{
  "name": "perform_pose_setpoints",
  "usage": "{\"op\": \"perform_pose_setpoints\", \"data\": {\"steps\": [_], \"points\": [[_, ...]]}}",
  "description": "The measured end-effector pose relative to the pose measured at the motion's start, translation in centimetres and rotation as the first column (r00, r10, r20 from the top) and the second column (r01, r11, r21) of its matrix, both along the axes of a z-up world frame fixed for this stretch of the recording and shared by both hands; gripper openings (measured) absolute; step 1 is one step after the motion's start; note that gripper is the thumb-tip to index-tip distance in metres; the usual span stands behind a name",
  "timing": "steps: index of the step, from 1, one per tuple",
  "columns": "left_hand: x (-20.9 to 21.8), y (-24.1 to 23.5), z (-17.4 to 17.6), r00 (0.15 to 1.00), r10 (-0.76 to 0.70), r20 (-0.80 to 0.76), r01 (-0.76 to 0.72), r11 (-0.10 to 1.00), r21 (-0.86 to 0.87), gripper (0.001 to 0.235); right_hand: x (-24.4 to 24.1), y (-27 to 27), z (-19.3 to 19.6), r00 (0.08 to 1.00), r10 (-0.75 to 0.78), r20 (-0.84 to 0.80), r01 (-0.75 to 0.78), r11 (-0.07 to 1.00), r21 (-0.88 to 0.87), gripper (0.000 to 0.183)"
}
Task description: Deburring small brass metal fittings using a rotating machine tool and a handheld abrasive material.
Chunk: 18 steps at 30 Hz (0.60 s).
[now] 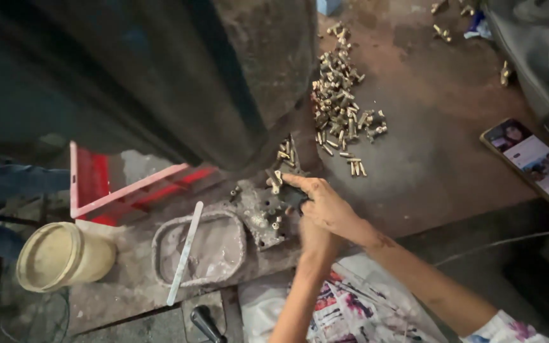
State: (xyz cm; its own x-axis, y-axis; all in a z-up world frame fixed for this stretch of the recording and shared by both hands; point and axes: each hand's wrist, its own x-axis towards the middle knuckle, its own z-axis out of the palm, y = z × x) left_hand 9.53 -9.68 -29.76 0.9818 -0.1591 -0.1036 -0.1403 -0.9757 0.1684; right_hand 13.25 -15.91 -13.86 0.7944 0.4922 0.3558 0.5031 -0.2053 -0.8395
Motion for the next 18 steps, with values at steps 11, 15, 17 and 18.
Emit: {"op": "perform_pose_setpoints", "data": {"steps": [11, 15, 17, 18], "points": [[-6.3, 1.1, 10.7, 0.950, 0.190, 0.249, 0.075, 0.632, -0.771, 0.025, -1.3, -1.0, -3.8, 0.999, -0.024, -0.041, 0.028, 0.995, 0.099, 0.068], [-13.3, 8.3, 16.8, 0.901, 0.362, 0.239, 0.019, 0.518, -0.855, 0.028, -1.7, -0.9, -3.1, 0.990, -0.110, -0.091, 0.120, 0.986, 0.116, 0.067], [-14.2, 13.1, 20.0, 0.864, 0.441, 0.241, -0.079, 0.592, -0.802, 0.026, -2.6, -0.5, -1.5, 0.993, 0.017, -0.117, 0.008, 0.978, 0.208, 0.066], [-14.5, 15.5, 21.8, 0.834, 0.484, 0.265, -0.144, 0.653, -0.743, 0.024, -2.8, -0.5, -0.4, 0.988, 0.107, -0.114, -0.069, 0.952, 0.297, 0.064]]}}
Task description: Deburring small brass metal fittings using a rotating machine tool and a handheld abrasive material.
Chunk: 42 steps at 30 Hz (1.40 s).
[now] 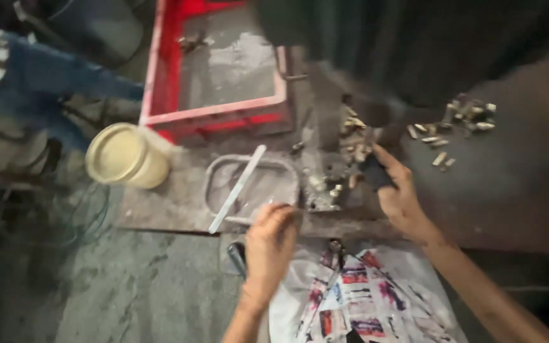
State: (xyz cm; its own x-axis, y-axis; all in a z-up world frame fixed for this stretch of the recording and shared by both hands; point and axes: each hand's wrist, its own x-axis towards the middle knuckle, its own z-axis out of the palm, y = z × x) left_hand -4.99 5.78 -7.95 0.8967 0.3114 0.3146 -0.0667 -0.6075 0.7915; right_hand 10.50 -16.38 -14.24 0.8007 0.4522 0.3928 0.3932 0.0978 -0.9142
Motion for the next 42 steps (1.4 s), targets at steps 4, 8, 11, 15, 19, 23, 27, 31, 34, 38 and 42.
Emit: {"op": "perform_pose_setpoints", "data": {"steps": [4, 8, 11, 15, 19, 23, 27, 31, 34, 38, 42], "points": [[0.6, 4.5, -2.4, 0.980, 0.116, -0.164, -0.081, 0.976, 0.203, 0.018, -0.2, 0.9, 3.0, 0.989, 0.078, -0.125, -0.070, 0.995, 0.068, 0.065], [2.1, 4.8, -6.2, 0.958, 0.030, -0.286, 0.081, 0.926, 0.369, 0.023, -0.4, 1.1, 3.7, 0.980, 0.039, -0.194, -0.021, 0.995, 0.095, 0.063], [3.2, 4.3, -5.4, 0.910, 0.015, -0.415, 0.163, 0.905, 0.392, 0.013, -0.3, 1.0, 3.3, 0.975, 0.053, -0.214, -0.021, 0.989, 0.147, 0.058], [3.1, 5.6, -4.1, 0.953, -0.045, -0.299, 0.016, 0.995, -0.098, 0.014, -0.5, 0.7, 3.1, 0.970, 0.076, -0.229, -0.036, 0.984, 0.172, 0.057], [1.8, 6.4, -4.6, 0.944, -0.220, -0.246, -0.049, 0.644, -0.763, 0.020, -0.4, 1.9, 4.9, 0.964, 0.028, -0.263, 0.002, 0.994, 0.113, 0.050], [0.7, 1.3, -5.3, 0.970, -0.180, -0.164, -0.064, 0.463, -0.884, 0.017, -0.3, 1.2, 4.5, 0.976, 0.087, -0.199, -0.048, 0.980, 0.193, 0.051], [0.8, -4.2, -6.8, 0.989, 0.103, -0.106, -0.147, 0.749, -0.646, 0.014, 0.0, 0.6, 4.1, 0.977, 0.109, -0.182, -0.080, 0.984, 0.159, 0.056], [1.9, -5.3, -5.8, 0.989, 0.150, 0.020, -0.128, 0.899, -0.420, 0.014, 0.4, 0.4, 1.3, 0.963, 0.077, -0.258, -0.035, 0.986, 0.166, 0.060], [2.8, -5.6, -6.2, 0.983, 0.127, 0.132, -0.091, 0.964, -0.249, 0.016, 0.3, 0.6, 2.1, 0.976, 0.068, -0.205, -0.036, 0.987, 0.154, 0.067], [3.4, -5.2, -6.6, 0.986, 0.149, 0.080, -0.134, 0.977, -0.168, 0.017, 1.2, -0.2, 0.3, 0.985, 0.122, -0.123, -0.097, 0.977, 0.191, 0.059], [3.7, -4.0, -3.4, 0.989, 0.141, 0.046, -0.141, 0.990, 0.002, 0.011, 1.3, -0.4, -1.0, 0.989, 0.093, -0.119, -0.071, 0.981, 0.180, 0.066]]}}
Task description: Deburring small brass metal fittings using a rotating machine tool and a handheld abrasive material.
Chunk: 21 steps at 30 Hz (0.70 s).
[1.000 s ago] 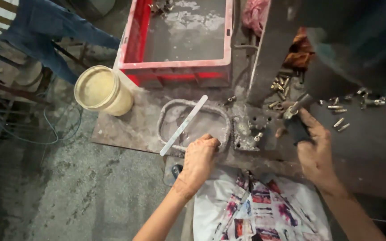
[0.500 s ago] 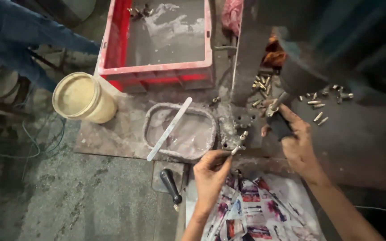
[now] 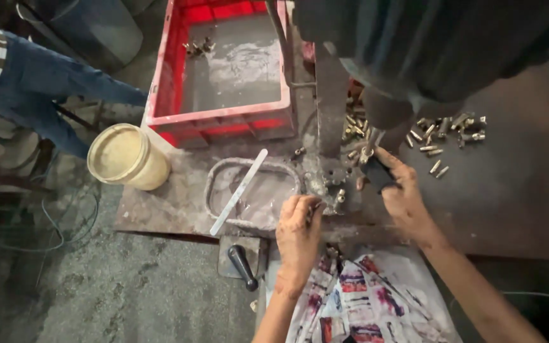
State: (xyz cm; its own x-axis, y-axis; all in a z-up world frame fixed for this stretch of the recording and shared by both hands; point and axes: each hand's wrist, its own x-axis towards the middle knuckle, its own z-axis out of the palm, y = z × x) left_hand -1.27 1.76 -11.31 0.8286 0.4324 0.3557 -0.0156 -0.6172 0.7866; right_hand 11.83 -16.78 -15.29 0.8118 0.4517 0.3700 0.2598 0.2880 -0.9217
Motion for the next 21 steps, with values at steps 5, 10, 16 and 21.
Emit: {"op": "perform_pose_setpoints", "data": {"steps": [5, 10, 16, 21], "points": [[5.0, 0.5, 0.1, 0.980, -0.200, -0.022, 0.197, 0.929, 0.314, 0.033, 0.2, 1.1, 1.2, 0.996, -0.054, -0.067, 0.050, 0.997, -0.066, 0.066], [5.3, 0.3, -0.9, 0.984, -0.167, -0.066, 0.179, 0.927, 0.331, 0.034, 0.5, 1.2, 0.4, 0.983, -0.173, -0.068, 0.162, 0.976, -0.147, 0.063], [0.7, 0.4, -2.2, 0.996, -0.067, 0.053, 0.074, 0.371, -0.926, 0.043, -0.3, 1.2, 1.3, 0.995, -0.089, -0.050, 0.083, 0.991, -0.106, 0.068], [-1.4, -0.8, 0.5, 0.999, -0.042, -0.022, -0.013, 0.208, -0.978, 0.045, -0.8, 1.5, 3.8, 0.986, -0.098, -0.138, 0.077, 0.985, -0.153, 0.068]]}}
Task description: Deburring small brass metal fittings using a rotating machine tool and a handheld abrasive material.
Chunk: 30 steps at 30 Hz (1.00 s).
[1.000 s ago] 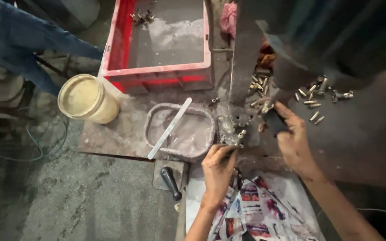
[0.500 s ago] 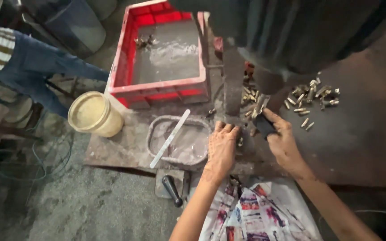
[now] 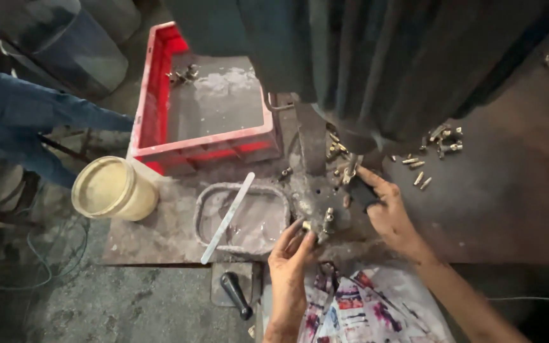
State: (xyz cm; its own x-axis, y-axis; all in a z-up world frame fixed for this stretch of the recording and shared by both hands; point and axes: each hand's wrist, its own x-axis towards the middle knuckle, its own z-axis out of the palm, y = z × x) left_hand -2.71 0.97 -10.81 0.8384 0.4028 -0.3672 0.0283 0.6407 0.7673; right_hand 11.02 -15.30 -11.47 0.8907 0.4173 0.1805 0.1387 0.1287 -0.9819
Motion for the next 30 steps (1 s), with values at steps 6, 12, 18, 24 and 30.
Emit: {"op": "perform_pose_setpoints", "data": {"steps": [6, 12, 18, 24, 30], "points": [[0.1, -0.7, -0.3, 1.000, -0.010, 0.022, 0.009, 0.997, 0.082, 0.045, -0.2, 0.1, 2.4, 0.995, 0.093, 0.041, -0.097, 0.990, 0.098, 0.070], [2.8, -0.5, 4.5, 0.965, 0.004, 0.263, -0.078, 0.960, 0.269, 0.040, 0.5, -0.1, 1.5, 1.000, -0.013, -0.020, 0.012, 0.997, -0.076, 0.059], [5.1, -0.1, 8.1, 0.815, -0.352, 0.460, -0.414, 0.201, 0.888, 0.039, 2.2, -1.6, -3.7, 0.994, 0.085, 0.070, -0.078, 0.992, -0.104, 0.062], [6.1, 2.5, 3.5, 0.968, -0.251, 0.027, -0.036, -0.030, 0.999, 0.042, 1.4, -4.1, -7.5, 0.992, 0.125, -0.030, -0.128, 0.952, -0.279, 0.077], [4.9, 1.0, 3.3, 0.947, -0.321, -0.033, 0.174, 0.422, 0.889, 0.026, -1.9, -5.1, -7.4, 0.946, 0.223, 0.234, -0.017, 0.759, -0.651, 0.076]]}}
